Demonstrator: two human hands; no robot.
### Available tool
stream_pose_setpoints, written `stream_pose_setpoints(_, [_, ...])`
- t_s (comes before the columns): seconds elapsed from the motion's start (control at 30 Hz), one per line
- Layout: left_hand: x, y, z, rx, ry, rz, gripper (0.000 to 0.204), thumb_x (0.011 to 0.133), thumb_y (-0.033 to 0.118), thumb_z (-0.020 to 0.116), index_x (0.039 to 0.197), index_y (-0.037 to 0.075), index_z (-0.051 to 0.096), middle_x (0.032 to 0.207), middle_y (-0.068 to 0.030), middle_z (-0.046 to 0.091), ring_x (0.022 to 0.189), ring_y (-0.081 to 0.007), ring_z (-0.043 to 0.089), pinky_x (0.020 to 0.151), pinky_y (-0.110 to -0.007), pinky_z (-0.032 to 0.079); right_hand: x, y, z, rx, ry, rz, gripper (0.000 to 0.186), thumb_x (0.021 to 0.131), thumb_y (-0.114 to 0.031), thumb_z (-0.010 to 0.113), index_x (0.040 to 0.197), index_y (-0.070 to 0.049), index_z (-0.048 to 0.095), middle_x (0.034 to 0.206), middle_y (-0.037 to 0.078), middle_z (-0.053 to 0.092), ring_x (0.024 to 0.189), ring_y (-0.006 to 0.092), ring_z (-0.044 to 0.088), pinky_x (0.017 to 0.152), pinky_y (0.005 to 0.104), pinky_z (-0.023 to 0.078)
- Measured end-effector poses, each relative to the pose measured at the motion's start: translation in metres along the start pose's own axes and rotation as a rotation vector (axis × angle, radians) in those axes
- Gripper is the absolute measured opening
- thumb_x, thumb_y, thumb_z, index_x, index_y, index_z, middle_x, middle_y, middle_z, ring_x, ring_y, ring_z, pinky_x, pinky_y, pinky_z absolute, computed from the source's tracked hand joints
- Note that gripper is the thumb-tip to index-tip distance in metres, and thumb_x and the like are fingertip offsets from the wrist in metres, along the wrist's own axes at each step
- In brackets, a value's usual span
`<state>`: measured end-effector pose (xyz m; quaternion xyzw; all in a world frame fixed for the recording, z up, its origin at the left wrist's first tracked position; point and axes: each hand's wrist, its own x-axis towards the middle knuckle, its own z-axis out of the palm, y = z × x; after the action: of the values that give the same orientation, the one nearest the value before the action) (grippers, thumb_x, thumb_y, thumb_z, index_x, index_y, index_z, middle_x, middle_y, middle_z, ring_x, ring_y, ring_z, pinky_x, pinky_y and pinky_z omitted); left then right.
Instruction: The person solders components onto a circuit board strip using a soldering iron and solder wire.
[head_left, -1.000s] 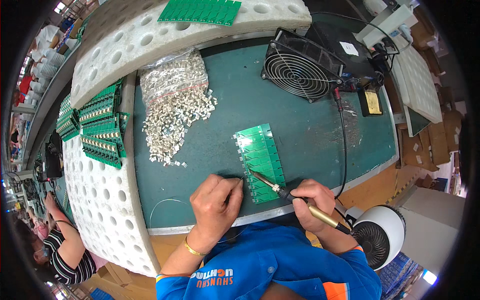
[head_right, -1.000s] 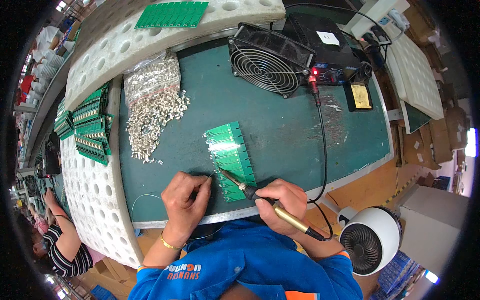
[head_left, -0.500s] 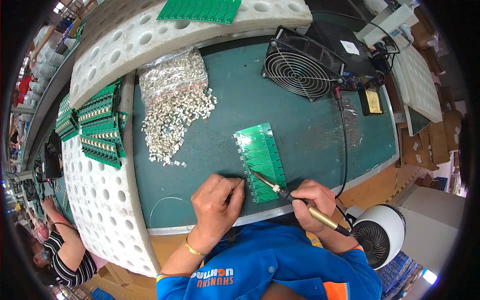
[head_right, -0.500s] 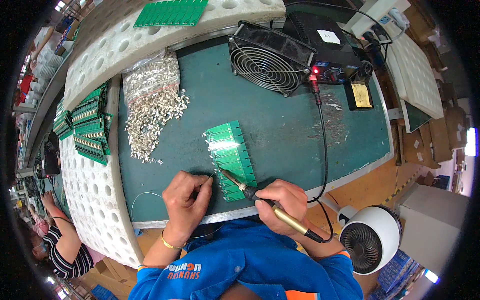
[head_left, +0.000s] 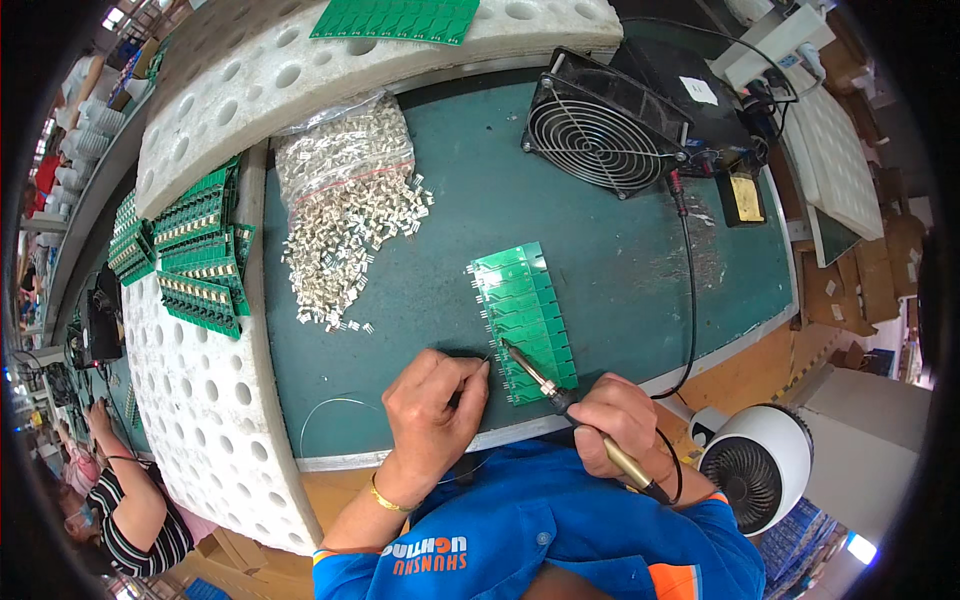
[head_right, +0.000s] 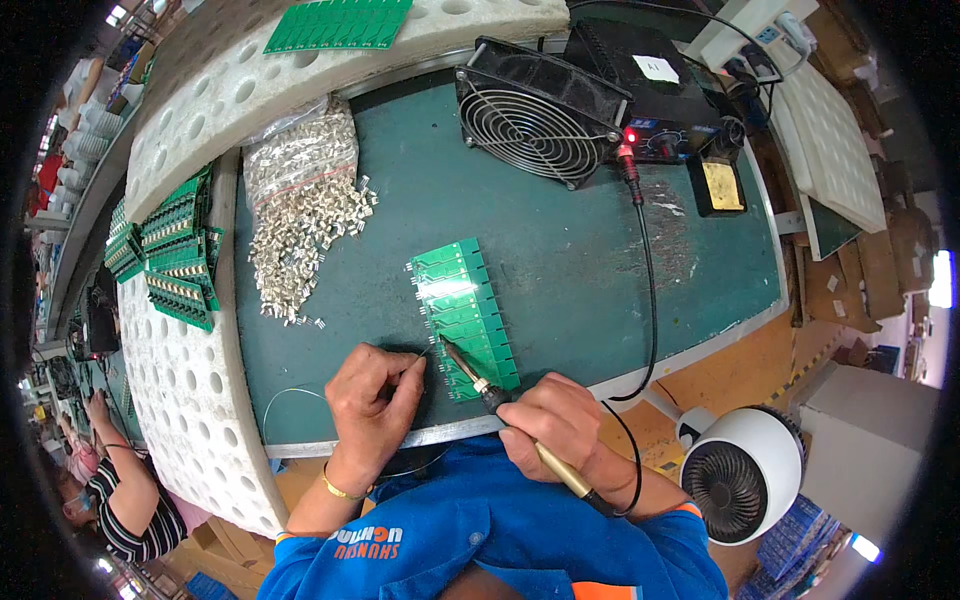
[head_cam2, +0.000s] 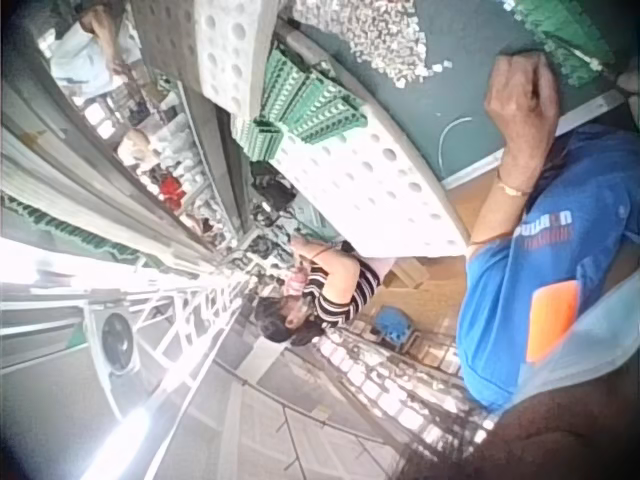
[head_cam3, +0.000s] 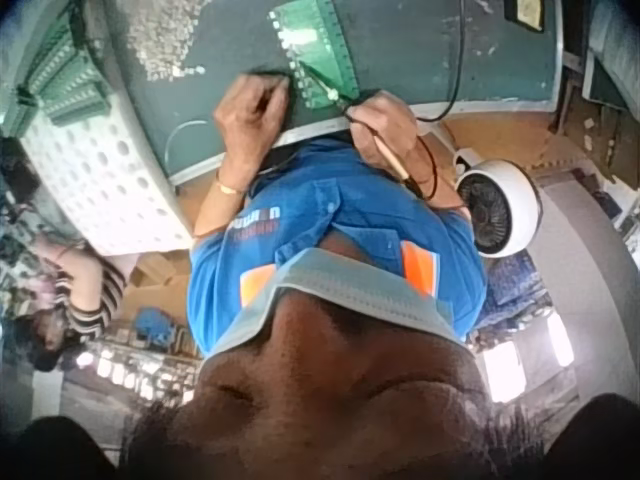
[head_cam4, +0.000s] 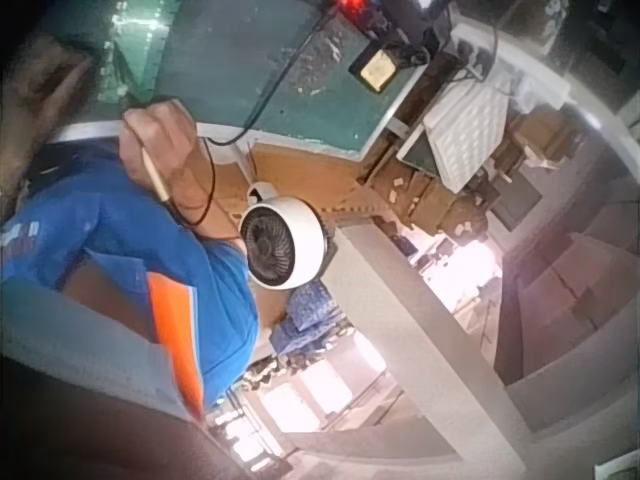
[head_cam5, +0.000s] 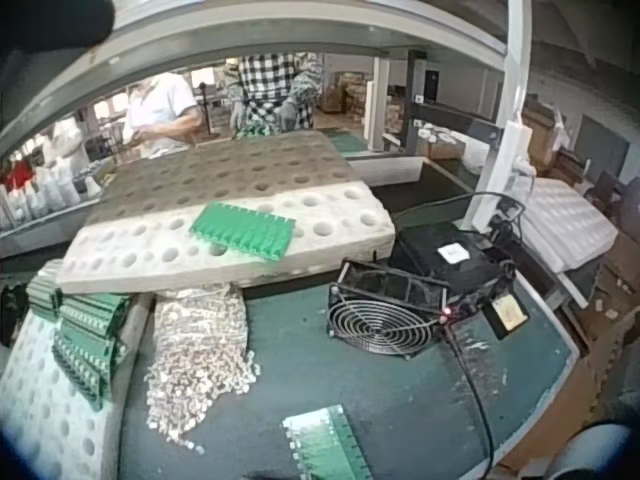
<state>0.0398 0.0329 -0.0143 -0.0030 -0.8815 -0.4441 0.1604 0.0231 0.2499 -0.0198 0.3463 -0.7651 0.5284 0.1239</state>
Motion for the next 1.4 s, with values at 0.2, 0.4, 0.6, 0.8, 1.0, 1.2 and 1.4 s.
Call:
stream_pose_setpoints(0.2, [0.0018, 0.0016, 0.0004, -0.024, 0.004, -0.007, 0.008, 0.075, -0.003, 0.075, 0.077, 0.003, 0.07, 0.061, -0.0049, 0.056, 0.054, -0.0151, 0.053, 0.049, -0.029, 0.04, -0.0021, -0.0012, 0.0001, -0.011, -0.024, -0.021, 0.021, 0.09, -0.022, 0.069, 0.097, -0.003, 0.064, 0.07, 0.008, 0.059, 0.051, 0.0221, 0.054, 0.048, 0.0334, 0.044])
stream_pose_setpoints(0.4, [0.0019, 0.0015, 0.0012, -0.023, 0.003, -0.027, 0.008, 0.075, -0.003, 0.075, 0.077, 0.003, 0.07, 0.061, -0.0043, 0.054, 0.053, -0.0139, 0.05, 0.048, -0.028, 0.038, 0.0008, -0.0006, 0.0, 0.008, -0.006, -0.011, 0.021, 0.088, -0.021, 0.071, 0.097, -0.003, 0.064, 0.07, 0.007, 0.059, 0.051, 0.0221, 0.054, 0.048, 0.0333, 0.044])
stream_pose_setpoints(0.6, [0.002, 0.0014, 0.0024, -0.038, 0.001, -0.039, 0.008, 0.076, -0.003, 0.075, 0.077, 0.002, 0.07, 0.062, -0.0045, 0.054, 0.054, -0.0132, 0.05, 0.048, -0.027, 0.038, 0.0025, -0.0014, 0.0001, -0.018, -0.01, -0.02, 0.017, 0.081, -0.01, 0.073, 0.095, -0.004, 0.064, 0.069, 0.007, 0.059, 0.05, 0.0212, 0.054, 0.047, 0.0329, 0.044])
stream_pose_setpoints(0.8, [0.0015, 0.0005, 0.0013, -0.044, -0.025, -0.044, 0.007, 0.076, -0.003, 0.075, 0.077, 0.002, 0.07, 0.063, -0.0049, 0.056, 0.054, -0.0128, 0.051, 0.048, -0.027, 0.038, 0.0016, -0.0015, -0.002, -0.005, -0.022, -0.021, 0.019, 0.079, -0.008, 0.073, 0.095, -0.003, 0.064, 0.068, 0.007, 0.059, 0.049, 0.0211, 0.053, 0.046, 0.0325, 0.044])
stream_pose_setpoints(1.0, [0.0018, 0.0029, 0.0001, -0.071, -0.025, -0.081, 0.007, 0.077, -0.003, 0.074, 0.077, 0.002, 0.07, 0.063, -0.0044, 0.058, 0.054, -0.0123, 0.052, 0.048, -0.027, 0.039, 0.001, -0.0022, -0.0045, 0.008, -0.017, -0.024, 0.019, 0.083, -0.013, 0.073, 0.096, -0.003, 0.064, 0.069, 0.008, 0.059, 0.05, 0.0213, 0.054, 0.046, 0.0326, 0.044])
stream_pose_setpoints(1.2, [0.0028, 0.0039, 0.001, -0.052, -0.011, -0.117, 0.007, 0.078, -0.003, 0.075, 0.076, 0.002, 0.069, 0.063, -0.0046, 0.057, 0.053, -0.0109, 0.053, 0.048, -0.026, 0.039, 0.0044, -0.0012, -0.0045, 0.002, -0.02, -0.018, 0.02, 0.084, -0.014, 0.073, 0.096, -0.002, 0.064, 0.07, 0.008, 0.06, 0.05, 0.0219, 0.054, 0.047, 0.033, 0.044])
stream_pose_setpoints(1.4, [0.0031, 0.0032, 0.0028, -0.063, -0.001, -0.109, 0.008, 0.078, -0.003, 0.075, 0.076, 0.002, 0.069, 0.064, -0.005, 0.057, 0.053, -0.0105, 0.053, 0.047, -0.025, 0.039, 0.007, 0.0001, -0.0025, 0.005, -0.015, -0.004, 0.019, 0.082, -0.011, 0.074, 0.096, -0.002, 0.064, 0.07, 0.008, 0.06, 0.051, 0.022, 0.055, 0.049, 0.033, 0.045])
